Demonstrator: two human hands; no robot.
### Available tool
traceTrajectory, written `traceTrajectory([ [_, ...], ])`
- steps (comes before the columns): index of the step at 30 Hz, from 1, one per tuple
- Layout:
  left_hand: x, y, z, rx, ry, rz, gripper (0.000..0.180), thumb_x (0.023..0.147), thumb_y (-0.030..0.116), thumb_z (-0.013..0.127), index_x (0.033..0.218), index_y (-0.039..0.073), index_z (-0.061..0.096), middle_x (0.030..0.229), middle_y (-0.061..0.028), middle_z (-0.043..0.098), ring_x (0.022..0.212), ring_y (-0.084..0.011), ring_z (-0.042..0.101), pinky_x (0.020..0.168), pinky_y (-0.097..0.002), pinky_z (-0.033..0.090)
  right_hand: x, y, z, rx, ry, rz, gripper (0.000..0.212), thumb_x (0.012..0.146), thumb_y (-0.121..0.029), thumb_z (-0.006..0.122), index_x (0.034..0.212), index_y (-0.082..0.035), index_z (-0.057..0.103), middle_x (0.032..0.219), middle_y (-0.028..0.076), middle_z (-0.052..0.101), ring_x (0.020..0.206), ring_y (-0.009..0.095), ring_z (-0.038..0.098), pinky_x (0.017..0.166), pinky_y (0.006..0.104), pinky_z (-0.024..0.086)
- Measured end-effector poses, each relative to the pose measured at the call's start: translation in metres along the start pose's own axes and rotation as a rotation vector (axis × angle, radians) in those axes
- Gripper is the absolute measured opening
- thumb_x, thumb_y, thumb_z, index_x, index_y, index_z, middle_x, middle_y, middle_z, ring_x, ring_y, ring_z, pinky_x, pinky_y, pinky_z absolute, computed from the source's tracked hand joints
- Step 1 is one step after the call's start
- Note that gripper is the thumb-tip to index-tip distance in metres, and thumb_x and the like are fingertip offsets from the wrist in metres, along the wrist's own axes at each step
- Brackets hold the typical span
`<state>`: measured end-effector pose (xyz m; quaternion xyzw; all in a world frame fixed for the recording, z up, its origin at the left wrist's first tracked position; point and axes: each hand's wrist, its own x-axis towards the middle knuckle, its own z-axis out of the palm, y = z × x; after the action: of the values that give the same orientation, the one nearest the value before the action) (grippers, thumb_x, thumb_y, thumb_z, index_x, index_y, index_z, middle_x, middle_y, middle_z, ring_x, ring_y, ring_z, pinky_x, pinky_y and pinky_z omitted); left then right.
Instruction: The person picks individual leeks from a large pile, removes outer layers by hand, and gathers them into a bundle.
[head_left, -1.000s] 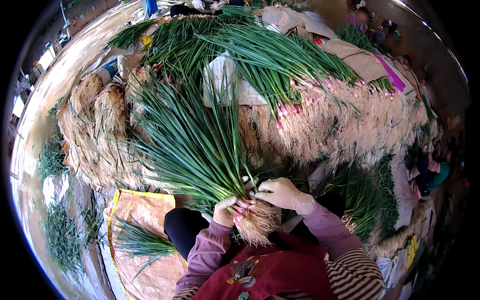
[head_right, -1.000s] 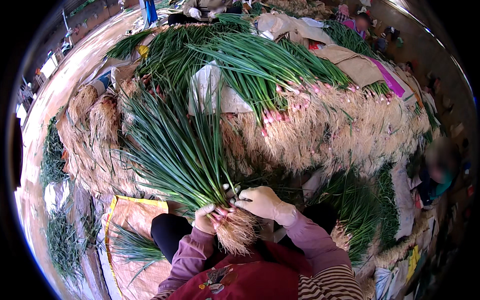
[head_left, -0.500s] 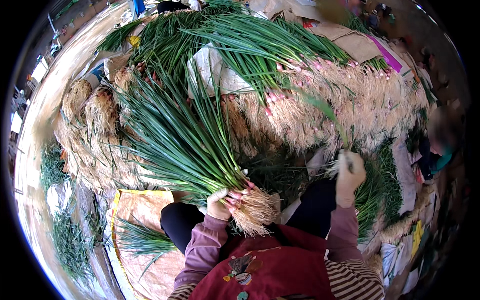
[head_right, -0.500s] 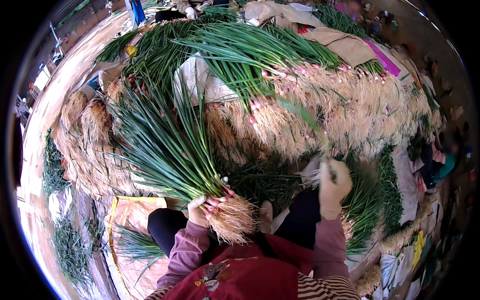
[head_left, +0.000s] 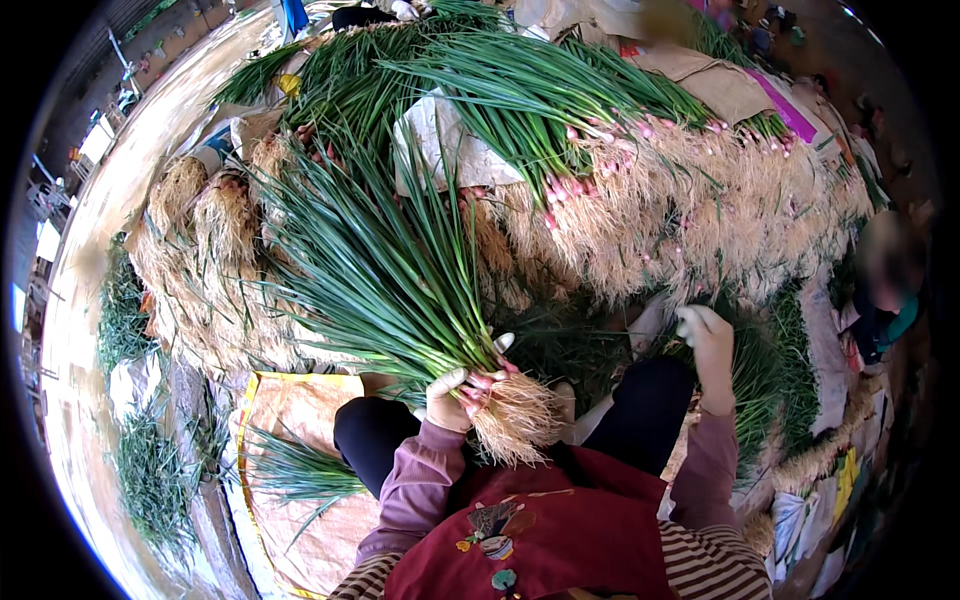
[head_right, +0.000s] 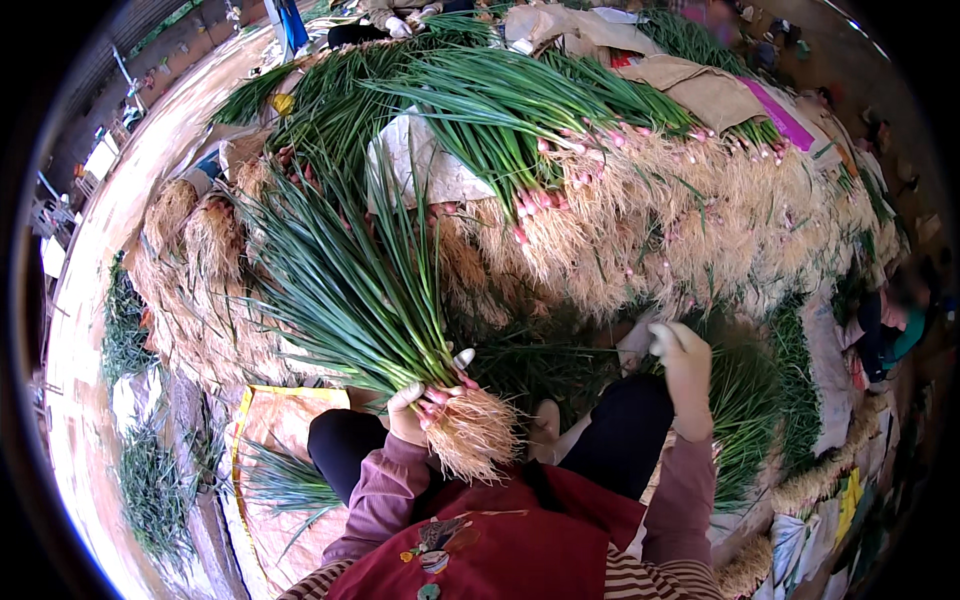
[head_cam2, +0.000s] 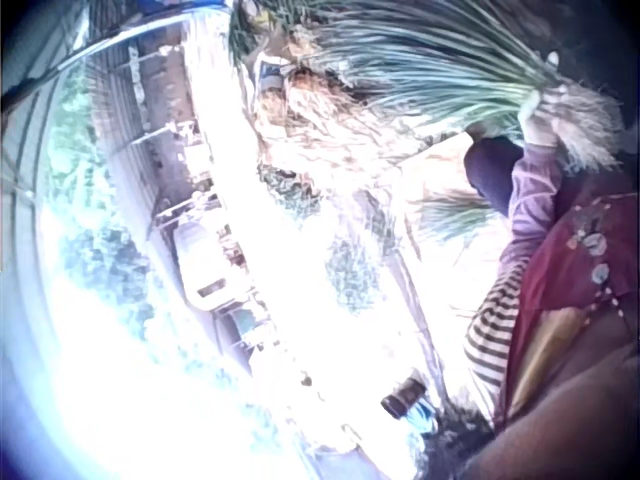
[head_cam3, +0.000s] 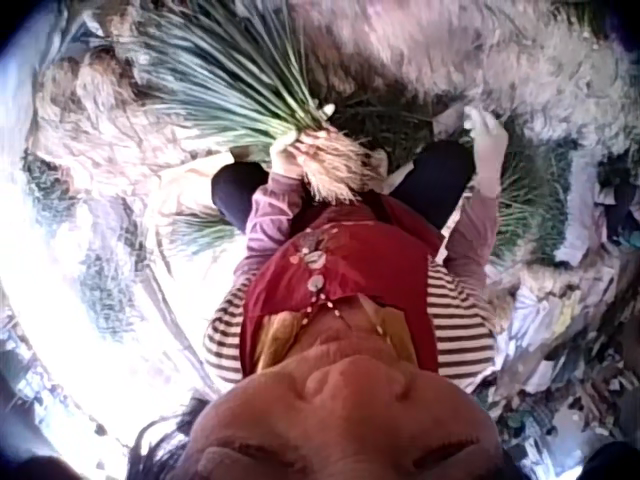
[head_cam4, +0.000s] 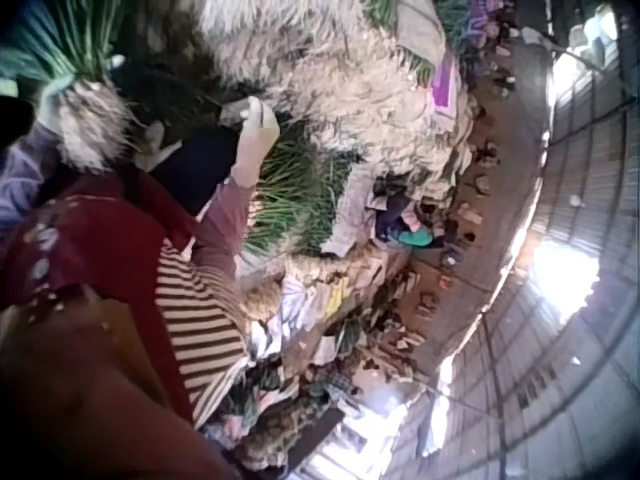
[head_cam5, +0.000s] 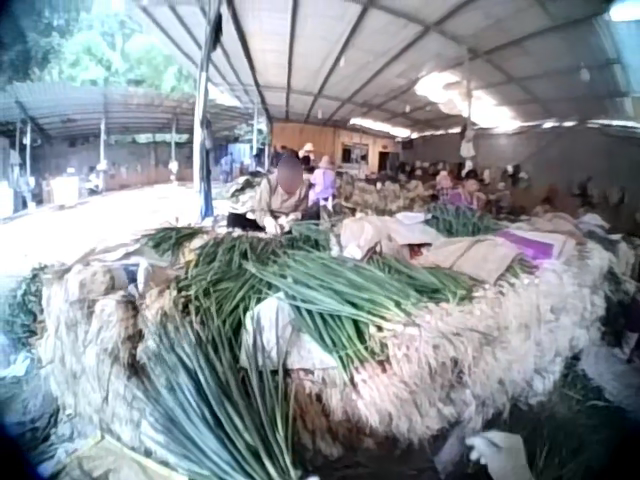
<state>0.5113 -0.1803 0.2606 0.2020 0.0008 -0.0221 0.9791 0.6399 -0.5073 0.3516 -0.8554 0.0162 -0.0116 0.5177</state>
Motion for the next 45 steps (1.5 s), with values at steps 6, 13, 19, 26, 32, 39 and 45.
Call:
traceTrajectory([
  [6,-0.001,-0.005,-0.004,0.047,0.043,0.024,0.068,0.071,0.027,0.062,0.123,-0.012,0.043,0.113,-0.0264,0.057,0.094,-0.0359,0.060,0.087,-0.0401,0.048,0.009,-0.069,0.202,0.200,-0.731,-0.174,0.023,0.090,-0.019,0.057,0.102,-0.001,0.063,0.076,0.003,0.063,0.064,0.009,0.054,0.058,0.0224,0.042],
  [13,-0.012,-0.008,-0.009,-0.064,0.117,0.053,0.058,0.070,0.019,0.064,0.120,-0.001,0.045,0.099,-0.0151,0.055,0.093,-0.0329,0.056,0.092,-0.0470,0.044,-0.014,-0.003,0.248,-0.363,-0.354,-0.411,0.021,0.075,-0.020,0.063,0.077,0.001,0.064,0.060,0.018,0.060,0.058,0.031,0.062,0.056,0.0420,0.047],
  [19,-0.015,-0.001,-0.009,0.024,0.067,0.050,0.068,0.066,0.021,0.068,0.124,-0.006,0.044,0.104,-0.0179,0.059,0.087,-0.0328,0.061,0.088,-0.0476,0.047,0.037,-0.037,0.196,-0.695,-0.308,-0.470,0.031,0.080,-0.029,0.062,0.096,-0.003,0.064,0.082,0.018,0.065,0.079,0.029,0.064,0.065,0.0393,0.049],
  [26,-0.008,-0.002,-0.008,-0.019,0.018,0.052,0.067,0.065,0.020,0.067,0.123,-0.007,0.047,0.127,-0.0294,0.046,0.089,-0.0341,0.061,0.085,-0.0443,0.048,0.107,-0.067,0.206,-0.905,-0.118,-0.578,0.019,0.080,-0.021,0.060,0.087,-0.004,0.064,0.065,0.012,0.062,0.053,0.023,0.060,0.051,0.0381,0.046],
  [32,-0.006,0.005,-0.010,-0.007,-0.004,-0.062,0.070,0.069,0.020,0.067,0.128,-0.007,0.041,0.128,-0.0259,0.047,0.094,-0.0332,0.061,0.083,-0.0352,0.050,0.000,-0.046,0.166,-0.443,-0.446,-0.451,0.012,0.076,-0.015,0.061,0.080,-0.005,0.064,0.071,0.014,0.065,0.065,0.030,0.064,0.061,0.0345,0.049],
  [39,-0.006,0.001,-0.024,0.045,-0.009,-0.059,0.079,0.065,0.024,0.068,0.129,-0.009,0.037,0.115,-0.0272,0.055,0.091,-0.0347,0.059,0.085,-0.0450,0.047,0.035,-0.025,0.173,0.223,-0.397,-0.064,0.011,0.085,-0.008,0.057,0.084,0.001,0.062,0.063,0.002,0.059,0.061,0.008,0.055,0.055,0.0247,0.043],
  [45,-0.025,0.009,-0.013,0.150,0.102,-0.002,0.077,0.065,0.033,0.066,0.126,-0.009,0.041,0.105,-0.0209,0.061,0.084,-0.0327,0.063,0.084,-0.0498,0.048,0.028,0.071,0.237,-0.482,-0.714,-0.034,0.035,0.072,-0.033,0.069,0.086,0.000,0.068,0.083,0.019,0.066,0.083,0.035,0.062,0.076,0.0388,0.047],
])
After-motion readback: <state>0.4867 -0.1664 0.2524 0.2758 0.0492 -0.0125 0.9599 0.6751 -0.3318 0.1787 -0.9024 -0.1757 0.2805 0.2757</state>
